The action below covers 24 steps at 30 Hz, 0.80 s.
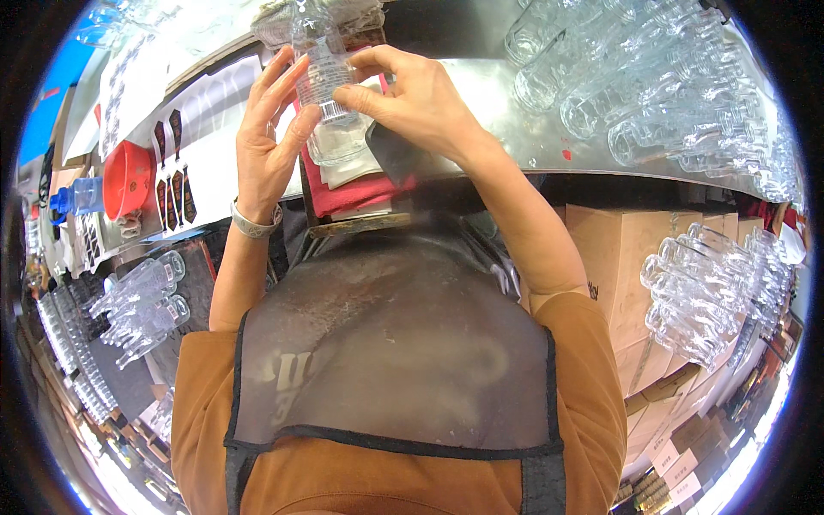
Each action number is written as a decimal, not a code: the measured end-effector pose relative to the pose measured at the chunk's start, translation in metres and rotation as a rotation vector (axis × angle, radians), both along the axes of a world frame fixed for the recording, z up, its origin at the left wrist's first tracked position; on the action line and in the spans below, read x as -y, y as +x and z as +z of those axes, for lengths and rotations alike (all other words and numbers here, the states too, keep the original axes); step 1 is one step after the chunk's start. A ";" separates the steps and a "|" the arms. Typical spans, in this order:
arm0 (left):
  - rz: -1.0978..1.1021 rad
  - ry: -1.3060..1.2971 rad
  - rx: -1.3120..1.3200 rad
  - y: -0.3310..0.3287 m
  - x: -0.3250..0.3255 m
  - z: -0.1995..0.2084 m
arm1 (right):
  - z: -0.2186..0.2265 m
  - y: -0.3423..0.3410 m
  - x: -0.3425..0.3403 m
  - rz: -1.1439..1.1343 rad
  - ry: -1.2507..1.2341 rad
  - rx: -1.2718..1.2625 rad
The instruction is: The person repeatedly picks clear plastic bottles from a table, places each into a red holder, applies a label to the bottle with a black card, and sets the labeled bottle aside. The process is repeated for multiple bottles in a consistent sequence.
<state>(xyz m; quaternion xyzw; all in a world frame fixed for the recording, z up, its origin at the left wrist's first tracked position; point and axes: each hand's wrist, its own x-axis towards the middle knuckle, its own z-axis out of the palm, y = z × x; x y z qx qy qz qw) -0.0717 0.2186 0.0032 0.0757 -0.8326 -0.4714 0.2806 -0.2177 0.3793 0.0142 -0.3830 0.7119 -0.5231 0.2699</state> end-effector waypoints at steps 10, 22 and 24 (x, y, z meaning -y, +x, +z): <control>0.013 -0.025 0.007 0.000 0.000 0.000 | -0.019 -0.017 -0.006 -0.048 -0.149 0.255; 0.034 -0.091 0.002 0.000 -0.004 0.004 | -0.021 -0.020 -0.016 -0.140 -0.475 0.764; 0.040 -0.103 0.002 0.000 -0.005 0.004 | -0.019 -0.019 -0.016 -0.129 -0.469 0.764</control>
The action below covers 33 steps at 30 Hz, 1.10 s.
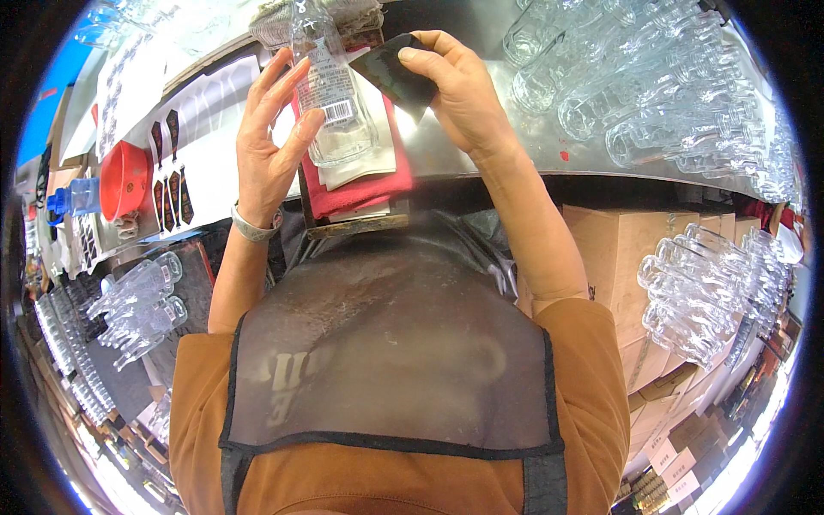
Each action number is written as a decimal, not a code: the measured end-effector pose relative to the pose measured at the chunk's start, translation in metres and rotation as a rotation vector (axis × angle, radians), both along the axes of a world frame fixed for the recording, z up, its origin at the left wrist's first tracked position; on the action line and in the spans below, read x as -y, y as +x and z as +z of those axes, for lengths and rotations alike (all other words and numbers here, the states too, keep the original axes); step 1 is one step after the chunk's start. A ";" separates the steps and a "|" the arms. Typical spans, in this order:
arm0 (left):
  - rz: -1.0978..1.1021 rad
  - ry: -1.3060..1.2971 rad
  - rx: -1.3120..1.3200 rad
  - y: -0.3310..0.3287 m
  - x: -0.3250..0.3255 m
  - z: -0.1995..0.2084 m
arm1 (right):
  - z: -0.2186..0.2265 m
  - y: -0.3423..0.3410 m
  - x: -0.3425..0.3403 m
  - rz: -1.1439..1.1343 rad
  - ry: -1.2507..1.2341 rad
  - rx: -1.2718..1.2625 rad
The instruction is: The person repeatedly picks clear plastic bottles from a table, places each into a red holder, applies a label to the bottle with a black card, and sets the labeled bottle aside. The process is repeated for multiple bottles in a consistent sequence.
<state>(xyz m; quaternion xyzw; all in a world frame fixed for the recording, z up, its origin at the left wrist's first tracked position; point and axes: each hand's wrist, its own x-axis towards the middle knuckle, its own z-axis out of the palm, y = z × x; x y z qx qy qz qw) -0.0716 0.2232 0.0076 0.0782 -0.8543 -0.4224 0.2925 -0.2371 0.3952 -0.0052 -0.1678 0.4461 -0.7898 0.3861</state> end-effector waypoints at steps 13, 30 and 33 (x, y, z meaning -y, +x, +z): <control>0.012 -0.049 0.017 0.000 0.001 0.002 | 0.003 0.005 0.001 -0.013 0.108 -0.363; 0.010 0.006 0.004 -0.002 -0.002 0.002 | 0.065 -0.020 0.036 -0.155 0.292 -1.300; 0.003 0.106 0.024 -0.001 -0.002 0.001 | 0.074 -0.014 0.052 -0.079 0.166 -1.574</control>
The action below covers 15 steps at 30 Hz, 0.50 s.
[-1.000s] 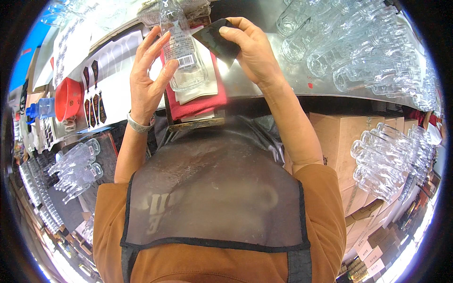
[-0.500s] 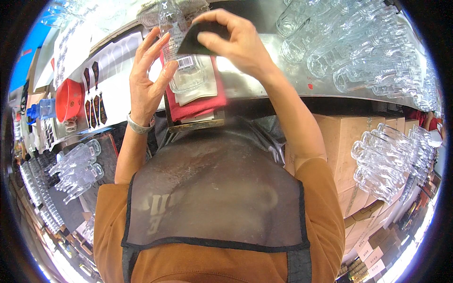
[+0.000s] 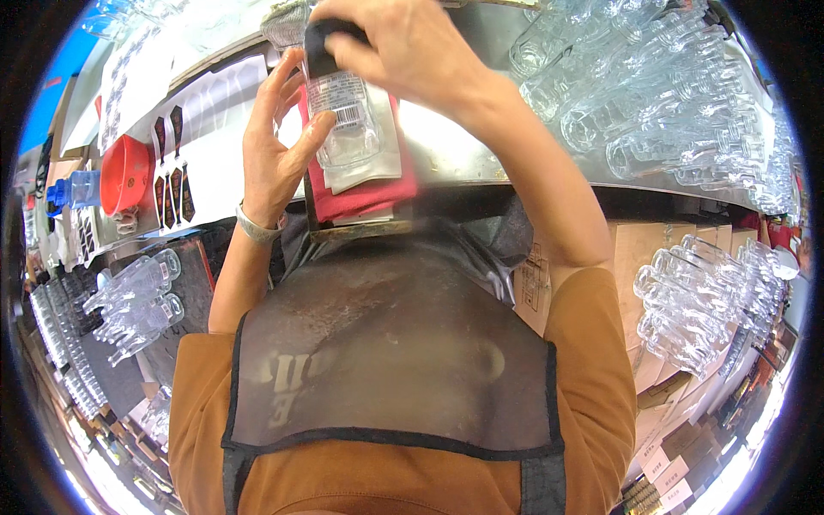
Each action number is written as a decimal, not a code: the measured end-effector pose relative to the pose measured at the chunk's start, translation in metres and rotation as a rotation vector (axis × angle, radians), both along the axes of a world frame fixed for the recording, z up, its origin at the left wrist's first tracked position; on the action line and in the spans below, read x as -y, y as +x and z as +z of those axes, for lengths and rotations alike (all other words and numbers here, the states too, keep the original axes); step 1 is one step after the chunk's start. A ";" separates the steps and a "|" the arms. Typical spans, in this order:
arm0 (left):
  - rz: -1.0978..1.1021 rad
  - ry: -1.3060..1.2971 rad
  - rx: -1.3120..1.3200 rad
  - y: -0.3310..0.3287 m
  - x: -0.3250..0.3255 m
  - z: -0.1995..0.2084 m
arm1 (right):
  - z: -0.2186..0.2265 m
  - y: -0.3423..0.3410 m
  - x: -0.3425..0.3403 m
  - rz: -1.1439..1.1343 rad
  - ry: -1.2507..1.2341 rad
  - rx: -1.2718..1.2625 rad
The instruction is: The person repeatedly picks clear plastic bottles from a table, places each into a red holder, applies a label to the bottle with a black card, and sets the labeled bottle aside. The process is repeated for multiple bottles in a consistent sequence.
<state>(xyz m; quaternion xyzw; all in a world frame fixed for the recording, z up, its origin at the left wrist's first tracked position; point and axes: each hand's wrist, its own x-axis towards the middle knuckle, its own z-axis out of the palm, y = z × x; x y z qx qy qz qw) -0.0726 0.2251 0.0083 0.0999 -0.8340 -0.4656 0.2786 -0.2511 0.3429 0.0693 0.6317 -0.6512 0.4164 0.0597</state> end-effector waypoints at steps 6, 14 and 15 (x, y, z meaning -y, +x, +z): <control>-0.042 0.004 0.056 0.025 -0.007 -0.006 | 0.027 0.012 0.004 0.175 0.212 -0.081; 0.059 0.014 0.094 0.029 -0.028 -0.013 | 0.039 0.027 0.033 0.268 0.554 -0.210; 0.070 0.023 0.100 0.027 -0.030 -0.011 | 0.036 0.021 0.038 0.134 0.430 -0.241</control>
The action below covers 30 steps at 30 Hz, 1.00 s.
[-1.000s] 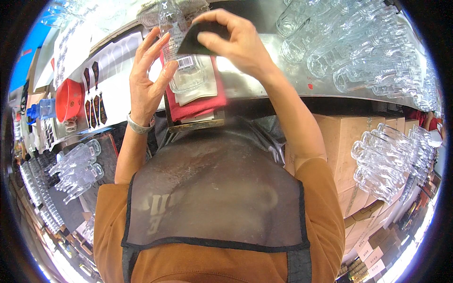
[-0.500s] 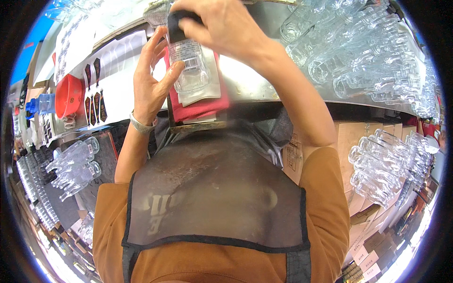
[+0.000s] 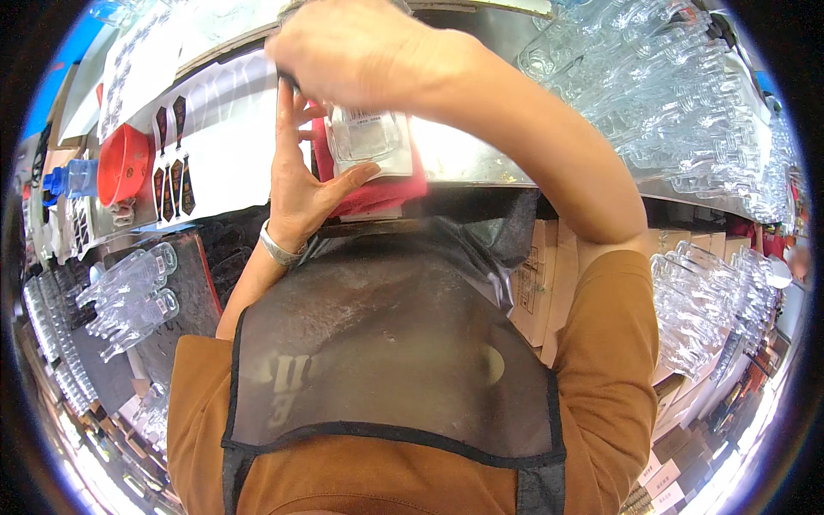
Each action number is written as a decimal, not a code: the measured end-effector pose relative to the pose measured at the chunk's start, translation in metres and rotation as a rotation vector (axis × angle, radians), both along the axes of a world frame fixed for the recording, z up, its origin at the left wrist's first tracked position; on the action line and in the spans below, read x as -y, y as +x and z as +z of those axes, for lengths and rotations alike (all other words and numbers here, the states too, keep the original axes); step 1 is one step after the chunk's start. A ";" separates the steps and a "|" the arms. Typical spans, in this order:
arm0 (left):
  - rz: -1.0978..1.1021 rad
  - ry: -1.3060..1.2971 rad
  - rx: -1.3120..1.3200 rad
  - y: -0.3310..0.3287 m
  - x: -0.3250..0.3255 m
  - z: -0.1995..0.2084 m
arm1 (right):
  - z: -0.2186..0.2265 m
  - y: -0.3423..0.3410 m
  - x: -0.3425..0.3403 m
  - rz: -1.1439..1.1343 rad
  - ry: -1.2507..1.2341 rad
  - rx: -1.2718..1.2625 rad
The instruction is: The person repeatedly picks clear plastic bottles from a table, places each into a red holder, applies a label to the bottle with a black card, and sets the labeled bottle aside. The process is repeated for multiple bottles in a consistent sequence.
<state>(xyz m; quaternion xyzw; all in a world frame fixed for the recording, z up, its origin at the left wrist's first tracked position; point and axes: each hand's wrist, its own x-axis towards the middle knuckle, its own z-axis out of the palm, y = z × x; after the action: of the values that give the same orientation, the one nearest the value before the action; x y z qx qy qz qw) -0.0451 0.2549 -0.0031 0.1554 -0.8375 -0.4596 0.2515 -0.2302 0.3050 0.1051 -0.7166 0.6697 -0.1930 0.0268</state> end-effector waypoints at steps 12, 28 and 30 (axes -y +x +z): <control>-0.062 0.130 -0.060 0.004 0.003 -0.004 | -0.033 -0.021 -0.025 -0.130 -0.392 0.047; -0.180 0.298 -0.053 0.010 0.021 -0.017 | -0.060 -0.001 -0.073 -0.054 -0.305 0.532; -0.177 0.390 -0.032 0.013 0.022 -0.018 | -0.068 -0.029 -0.062 -0.324 -0.326 0.811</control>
<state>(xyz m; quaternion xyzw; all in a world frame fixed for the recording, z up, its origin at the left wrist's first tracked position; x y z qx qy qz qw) -0.0322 0.2324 -0.0206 0.1199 -0.7389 -0.6357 0.1886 -0.2587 0.3670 0.0369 -0.4643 0.6692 -0.5623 0.1430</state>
